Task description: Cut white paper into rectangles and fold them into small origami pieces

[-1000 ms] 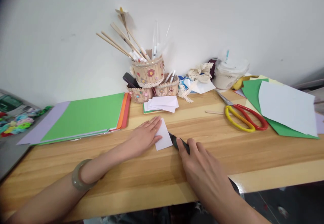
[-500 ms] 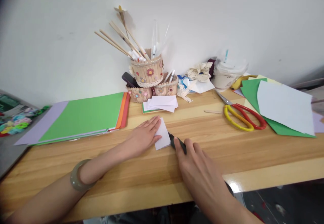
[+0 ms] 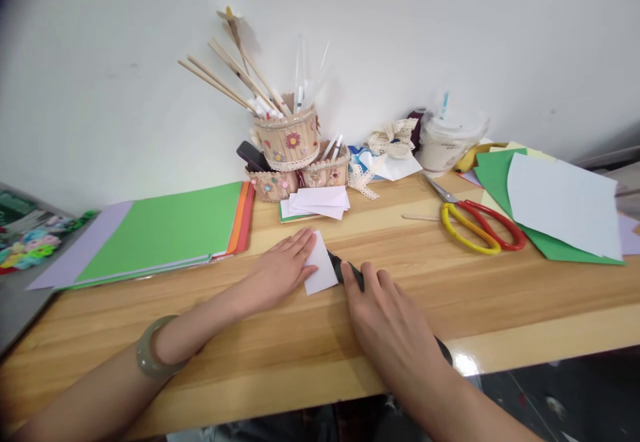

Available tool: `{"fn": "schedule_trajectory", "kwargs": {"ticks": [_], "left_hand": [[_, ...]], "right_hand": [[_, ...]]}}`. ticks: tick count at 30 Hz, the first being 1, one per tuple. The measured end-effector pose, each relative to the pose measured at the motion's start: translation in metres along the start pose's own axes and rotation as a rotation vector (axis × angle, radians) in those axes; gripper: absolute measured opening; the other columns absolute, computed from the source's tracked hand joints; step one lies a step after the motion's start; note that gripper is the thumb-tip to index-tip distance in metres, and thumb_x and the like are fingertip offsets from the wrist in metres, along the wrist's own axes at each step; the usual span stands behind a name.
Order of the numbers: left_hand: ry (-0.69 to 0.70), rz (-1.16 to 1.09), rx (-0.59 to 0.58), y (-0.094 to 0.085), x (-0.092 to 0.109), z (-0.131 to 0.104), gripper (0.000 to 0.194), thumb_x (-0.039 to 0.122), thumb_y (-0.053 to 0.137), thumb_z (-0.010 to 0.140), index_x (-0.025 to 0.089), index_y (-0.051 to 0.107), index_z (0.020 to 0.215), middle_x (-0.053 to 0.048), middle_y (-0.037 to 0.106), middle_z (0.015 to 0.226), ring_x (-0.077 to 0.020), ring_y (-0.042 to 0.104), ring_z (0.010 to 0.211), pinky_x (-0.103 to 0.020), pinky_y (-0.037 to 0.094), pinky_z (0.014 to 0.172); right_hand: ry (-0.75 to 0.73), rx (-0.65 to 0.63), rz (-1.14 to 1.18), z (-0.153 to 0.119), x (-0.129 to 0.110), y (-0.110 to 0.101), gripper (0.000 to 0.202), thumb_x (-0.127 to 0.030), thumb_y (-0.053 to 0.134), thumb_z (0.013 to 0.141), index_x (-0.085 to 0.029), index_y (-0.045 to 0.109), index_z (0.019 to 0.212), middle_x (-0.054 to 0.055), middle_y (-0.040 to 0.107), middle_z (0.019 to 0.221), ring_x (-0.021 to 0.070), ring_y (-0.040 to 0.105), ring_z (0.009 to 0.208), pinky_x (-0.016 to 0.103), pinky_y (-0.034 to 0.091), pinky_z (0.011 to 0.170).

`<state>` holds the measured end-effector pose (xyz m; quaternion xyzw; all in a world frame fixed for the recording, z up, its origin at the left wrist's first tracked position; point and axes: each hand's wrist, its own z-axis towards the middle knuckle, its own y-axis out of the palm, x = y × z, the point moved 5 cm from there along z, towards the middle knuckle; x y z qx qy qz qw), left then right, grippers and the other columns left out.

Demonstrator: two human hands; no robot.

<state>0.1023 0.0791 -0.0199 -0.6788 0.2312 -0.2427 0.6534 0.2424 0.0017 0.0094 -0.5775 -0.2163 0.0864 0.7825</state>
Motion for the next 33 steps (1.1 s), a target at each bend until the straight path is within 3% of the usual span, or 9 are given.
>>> {"fn": "schedule_trajectory", "kwargs": {"ticks": [23, 28, 33], "left_hand": [[-0.019, -0.084, -0.006, -0.003, 0.002, 0.001, 0.055, 0.035, 0.035, 0.094, 0.001, 0.028, 0.138, -0.019, 0.024, 0.145, -0.0258, 0.023, 0.135, -0.041, 0.024, 0.109], [-0.021, -0.154, 0.005, -0.005, 0.002, 0.0, 0.054, 0.032, 0.038, 0.094, 0.0, 0.03, 0.136, -0.021, 0.025, 0.145, -0.0273, 0.023, 0.135, -0.043, 0.024, 0.109], [-0.042, -0.314, 0.097, -0.01, -0.002, -0.001, 0.056, 0.033, 0.047, 0.09, 0.007, 0.033, 0.137, -0.015, 0.031, 0.145, -0.0242, 0.027, 0.134, -0.04, 0.024, 0.11]], "right_hand": [[0.082, -0.127, -0.095, 0.042, 0.005, 0.003, 0.038, -0.006, 0.043, 0.084, -0.012, 0.051, 0.12, 0.011, 0.057, 0.087, 0.0203, 0.059, 0.07, 0.027, 0.045, 0.051], [0.124, -0.099, -0.127, 0.045, 0.021, 0.006, 0.039, -0.005, 0.044, 0.083, -0.011, 0.051, 0.122, 0.011, 0.058, 0.088, 0.021, 0.06, 0.072, 0.028, 0.046, 0.054], [0.126, -0.037, -0.169, 0.028, 0.055, 0.013, 0.046, -0.001, 0.043, 0.082, -0.012, 0.048, 0.126, 0.012, 0.06, 0.097, 0.0237, 0.06, 0.081, 0.033, 0.049, 0.063]]}}
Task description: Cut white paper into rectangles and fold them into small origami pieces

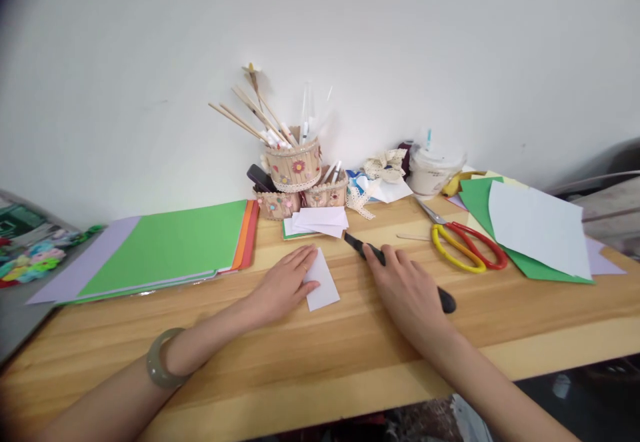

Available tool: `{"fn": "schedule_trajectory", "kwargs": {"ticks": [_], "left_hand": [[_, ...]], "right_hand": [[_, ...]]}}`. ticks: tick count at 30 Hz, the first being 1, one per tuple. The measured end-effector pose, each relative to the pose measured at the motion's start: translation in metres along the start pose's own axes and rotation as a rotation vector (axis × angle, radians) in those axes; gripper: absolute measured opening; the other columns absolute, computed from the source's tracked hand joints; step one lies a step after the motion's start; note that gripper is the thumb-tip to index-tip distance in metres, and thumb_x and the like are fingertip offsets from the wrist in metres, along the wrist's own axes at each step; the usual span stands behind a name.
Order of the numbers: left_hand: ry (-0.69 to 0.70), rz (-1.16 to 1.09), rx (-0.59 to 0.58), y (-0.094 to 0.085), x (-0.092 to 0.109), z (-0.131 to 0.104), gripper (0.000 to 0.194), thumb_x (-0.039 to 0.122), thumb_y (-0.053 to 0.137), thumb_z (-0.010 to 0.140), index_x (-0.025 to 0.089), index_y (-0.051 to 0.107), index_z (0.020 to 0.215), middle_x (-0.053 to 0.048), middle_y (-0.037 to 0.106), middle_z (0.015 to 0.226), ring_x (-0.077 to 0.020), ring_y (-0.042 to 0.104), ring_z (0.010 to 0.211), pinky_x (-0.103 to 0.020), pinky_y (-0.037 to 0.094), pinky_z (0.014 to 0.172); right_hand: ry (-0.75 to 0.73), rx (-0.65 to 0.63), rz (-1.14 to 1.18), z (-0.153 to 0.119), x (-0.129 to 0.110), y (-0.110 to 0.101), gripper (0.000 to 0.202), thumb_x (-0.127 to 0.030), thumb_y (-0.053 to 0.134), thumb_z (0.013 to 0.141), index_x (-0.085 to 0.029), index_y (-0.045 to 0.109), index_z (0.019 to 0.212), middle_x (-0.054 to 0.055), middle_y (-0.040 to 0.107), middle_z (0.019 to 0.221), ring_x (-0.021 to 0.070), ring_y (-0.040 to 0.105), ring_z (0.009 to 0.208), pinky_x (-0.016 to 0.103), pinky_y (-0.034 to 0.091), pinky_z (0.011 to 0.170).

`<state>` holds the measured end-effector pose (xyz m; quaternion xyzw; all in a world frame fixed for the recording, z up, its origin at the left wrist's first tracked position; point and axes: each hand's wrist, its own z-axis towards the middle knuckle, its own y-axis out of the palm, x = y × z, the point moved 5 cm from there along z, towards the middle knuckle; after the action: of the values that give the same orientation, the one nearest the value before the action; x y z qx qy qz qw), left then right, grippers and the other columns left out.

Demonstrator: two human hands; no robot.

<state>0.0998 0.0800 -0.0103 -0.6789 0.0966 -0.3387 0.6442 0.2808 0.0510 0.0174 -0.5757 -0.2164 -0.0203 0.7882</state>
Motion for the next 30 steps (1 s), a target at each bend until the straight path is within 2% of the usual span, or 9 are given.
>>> {"fn": "schedule_trajectory", "kwargs": {"ticks": [3, 5, 8, 12, 18, 21, 24, 27, 30], "left_hand": [[-0.051, -0.131, 0.079, -0.004, -0.007, 0.002, 0.06, 0.027, 0.056, 0.084, 0.012, 0.033, 0.137, -0.012, 0.041, 0.139, -0.0229, 0.037, 0.128, -0.039, 0.032, 0.106], [-0.094, -0.213, 0.13, -0.005, -0.013, 0.003, 0.066, 0.021, 0.061, 0.079, 0.017, 0.032, 0.138, -0.011, 0.044, 0.137, -0.0237, 0.041, 0.125, -0.042, 0.037, 0.103], [-0.139, -0.326, 0.183, -0.004, -0.019, 0.005, 0.069, 0.014, 0.065, 0.072, 0.019, 0.037, 0.135, -0.01, 0.047, 0.134, -0.0264, 0.044, 0.122, -0.046, 0.04, 0.099], [-0.154, -0.482, 0.219, -0.005, -0.02, 0.005, 0.053, 0.009, 0.065, 0.069, 0.019, 0.054, 0.12, -0.008, 0.06, 0.119, -0.0265, 0.056, 0.108, -0.045, 0.046, 0.092], [-0.177, -0.718, 0.337, -0.014, -0.016, 0.006, 0.048, 0.008, 0.059, 0.075, 0.016, 0.046, 0.121, -0.006, 0.065, 0.105, -0.0185, 0.064, 0.089, -0.033, 0.055, 0.077], [-0.203, -0.772, 0.435, -0.017, -0.021, 0.006, 0.058, 0.009, 0.058, 0.076, 0.019, 0.035, 0.128, -0.009, 0.056, 0.118, -0.0171, 0.063, 0.094, -0.031, 0.054, 0.079], [-0.247, -0.788, 0.563, -0.02, -0.032, 0.004, 0.059, 0.011, 0.053, 0.08, 0.024, 0.025, 0.132, -0.01, 0.042, 0.131, -0.0151, 0.059, 0.098, -0.031, 0.052, 0.084], [-0.274, -0.791, 0.636, -0.022, -0.038, 0.002, 0.049, 0.013, 0.049, 0.082, 0.024, 0.03, 0.126, -0.009, 0.04, 0.129, -0.0148, 0.057, 0.098, -0.035, 0.049, 0.088], [-0.279, -0.796, 0.63, -0.021, -0.039, 0.002, 0.044, 0.012, 0.049, 0.08, 0.022, 0.036, 0.12, -0.009, 0.044, 0.123, -0.0152, 0.058, 0.095, -0.035, 0.05, 0.085]], "right_hand": [[-0.022, 0.157, -0.009, -0.005, 0.011, -0.001, 0.045, 0.001, 0.041, 0.081, -0.01, 0.051, 0.123, 0.019, 0.057, 0.112, 0.0289, 0.055, 0.102, 0.041, 0.046, 0.082], [-0.013, 0.214, 0.081, -0.005, 0.008, -0.006, 0.042, -0.002, 0.041, 0.083, -0.009, 0.05, 0.123, 0.02, 0.055, 0.117, 0.0293, 0.053, 0.106, 0.043, 0.045, 0.084], [-0.017, 0.156, 0.389, 0.0, -0.011, -0.011, 0.039, -0.015, 0.042, 0.087, -0.01, 0.049, 0.125, 0.017, 0.059, 0.114, 0.0275, 0.055, 0.101, 0.042, 0.048, 0.081], [-0.004, 0.04, 0.688, 0.013, -0.038, -0.009, 0.045, -0.025, 0.05, 0.084, -0.009, 0.049, 0.126, 0.019, 0.062, 0.109, 0.0304, 0.056, 0.103, 0.046, 0.047, 0.082], [-0.055, 0.07, 0.87, 0.032, -0.047, -0.007, 0.046, -0.014, 0.044, 0.086, -0.014, 0.041, 0.132, 0.005, 0.069, 0.091, 0.0143, 0.064, 0.074, 0.025, 0.051, 0.064], [-0.088, 0.129, 0.891, 0.042, -0.038, -0.016, 0.034, -0.014, 0.04, 0.088, -0.018, 0.055, 0.118, 0.003, 0.07, 0.09, 0.0137, 0.064, 0.07, 0.024, 0.051, 0.062], [-0.071, 0.236, 0.83, 0.058, -0.021, -0.025, 0.035, -0.014, 0.034, 0.091, -0.018, 0.059, 0.115, 0.009, 0.066, 0.103, 0.0189, 0.062, 0.087, 0.032, 0.048, 0.074], [-0.114, 0.297, 0.745, 0.079, -0.013, -0.023, 0.038, -0.012, 0.029, 0.091, -0.017, 0.059, 0.114, 0.012, 0.061, 0.115, 0.0215, 0.053, 0.107, 0.037, 0.041, 0.088], [-0.221, 0.267, 0.688, 0.095, -0.017, -0.013, 0.027, -0.017, 0.042, 0.089, -0.018, 0.063, 0.107, 0.01, 0.063, 0.111, 0.0197, 0.054, 0.104, 0.034, 0.041, 0.089]]}}
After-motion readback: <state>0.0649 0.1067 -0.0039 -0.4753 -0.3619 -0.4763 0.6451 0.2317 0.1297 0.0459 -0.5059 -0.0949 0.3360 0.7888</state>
